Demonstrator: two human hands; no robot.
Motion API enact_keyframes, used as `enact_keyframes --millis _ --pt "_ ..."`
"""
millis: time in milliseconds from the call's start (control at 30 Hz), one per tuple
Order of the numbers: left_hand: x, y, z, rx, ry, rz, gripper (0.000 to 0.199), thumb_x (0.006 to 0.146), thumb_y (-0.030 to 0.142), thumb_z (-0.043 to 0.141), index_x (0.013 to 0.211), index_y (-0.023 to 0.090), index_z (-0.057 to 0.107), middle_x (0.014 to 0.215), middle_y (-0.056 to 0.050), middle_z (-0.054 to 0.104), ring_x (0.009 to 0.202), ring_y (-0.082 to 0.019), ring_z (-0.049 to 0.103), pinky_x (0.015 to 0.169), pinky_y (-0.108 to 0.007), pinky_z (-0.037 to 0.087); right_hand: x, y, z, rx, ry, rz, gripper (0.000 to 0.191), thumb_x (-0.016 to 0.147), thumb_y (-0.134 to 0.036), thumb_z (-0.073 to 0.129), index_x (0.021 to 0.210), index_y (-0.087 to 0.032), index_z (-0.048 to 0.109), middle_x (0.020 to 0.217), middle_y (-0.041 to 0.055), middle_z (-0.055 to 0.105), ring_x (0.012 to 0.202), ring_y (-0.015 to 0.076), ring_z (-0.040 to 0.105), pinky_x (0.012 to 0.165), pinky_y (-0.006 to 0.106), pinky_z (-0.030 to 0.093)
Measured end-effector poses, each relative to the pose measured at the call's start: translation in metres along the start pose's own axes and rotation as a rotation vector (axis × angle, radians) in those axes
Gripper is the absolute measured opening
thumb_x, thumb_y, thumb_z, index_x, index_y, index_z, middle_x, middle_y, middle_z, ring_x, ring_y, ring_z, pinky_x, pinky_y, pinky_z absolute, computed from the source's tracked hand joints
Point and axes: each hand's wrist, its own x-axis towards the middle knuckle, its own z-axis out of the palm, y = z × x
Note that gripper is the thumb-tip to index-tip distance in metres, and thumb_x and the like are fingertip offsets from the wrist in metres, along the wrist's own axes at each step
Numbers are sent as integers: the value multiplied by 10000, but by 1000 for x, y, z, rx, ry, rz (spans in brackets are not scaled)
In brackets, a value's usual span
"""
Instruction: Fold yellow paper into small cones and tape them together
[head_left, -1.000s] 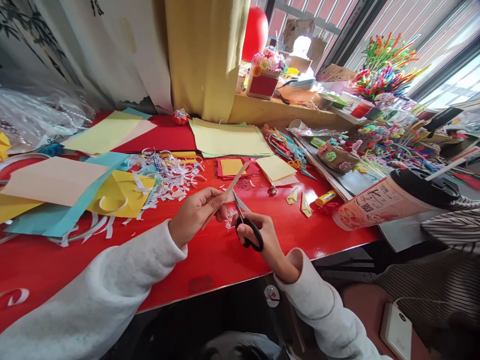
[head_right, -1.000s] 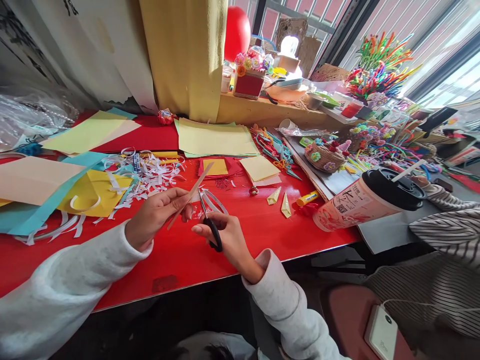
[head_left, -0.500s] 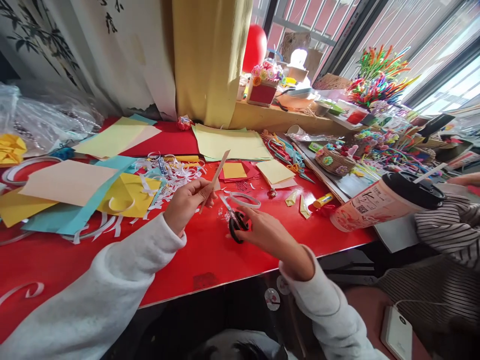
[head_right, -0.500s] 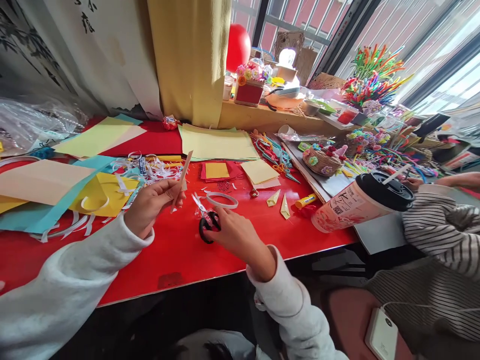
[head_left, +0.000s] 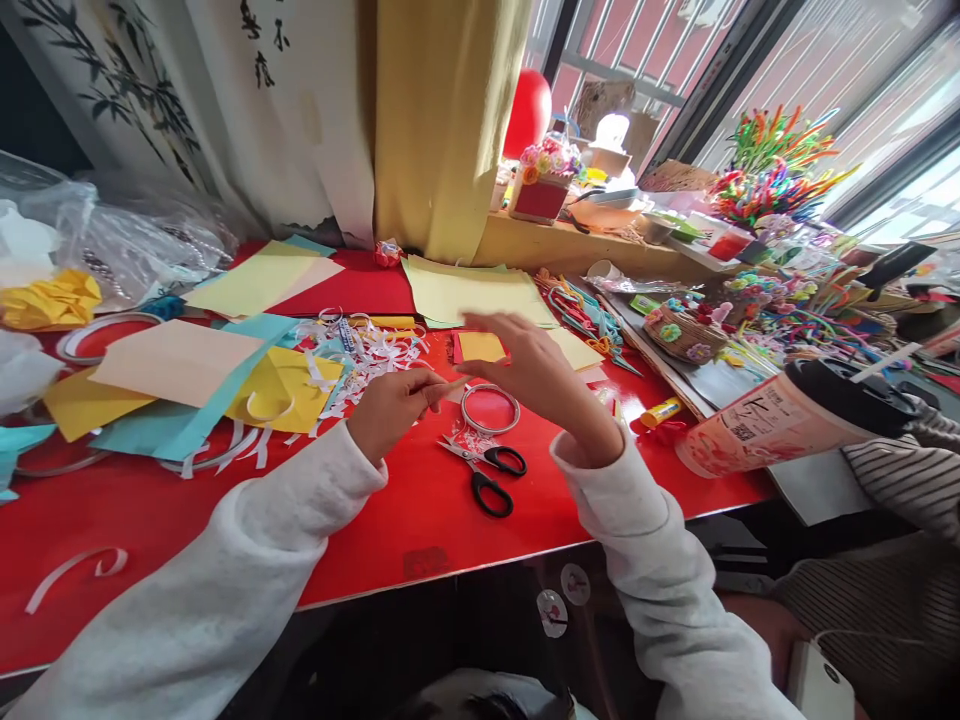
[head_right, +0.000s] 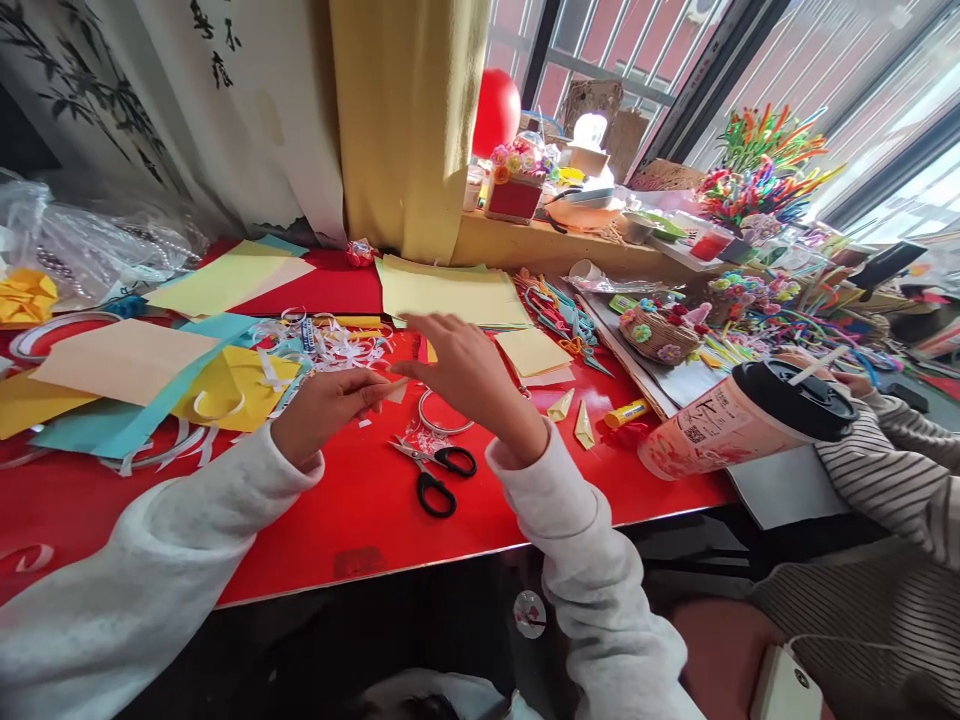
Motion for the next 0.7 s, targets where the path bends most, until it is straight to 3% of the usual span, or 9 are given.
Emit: enact_keyframes --millis 67,133,333,467,700 --pt "0 2 -3 88 32 44 283 767 420 539 636 181 620 517 24 519 481 -97 430 505 -230 317 1 3 3 -76 -196 -35 177 811 -252 538 887 -199 688 834 41 662 764 161 570 660 283 381" --pt "0 4 -5 167 33 63 302 786 419 516 629 179 614 526 25 535 487 -97 438 523 -231 323 0 6 8 -115 -259 -38 217 839 -194 479 807 -192 694 753 26 666 674 134 558 614 264 348" --pt "3 -1 -8 183 -18 24 297 807 451 482 864 184 601 627 12 618 598 -126 545 591 -235 393 -8 14 27 -80 -146 -92 233 882 -210 434 860 -141 656 800 48 652 710 128 547 634 238 345" --pt "4 -2 -7 229 -50 52 290 801 455 491 789 186 598 641 8 621 594 -117 542 579 -225 394 -11 17 31 -38 -164 -79 233 889 -199 418 845 -140 639 802 44 645 683 117 533 615 226 341" --pt "0 -3 -4 510 32 122 204 853 316 427 839 213 603 620 24 618 583 -125 542 605 -240 367 -12 20 33 62 -200 -103 266 910 -254 388 868 -118 613 826 65 632 704 116 527 633 222 351"
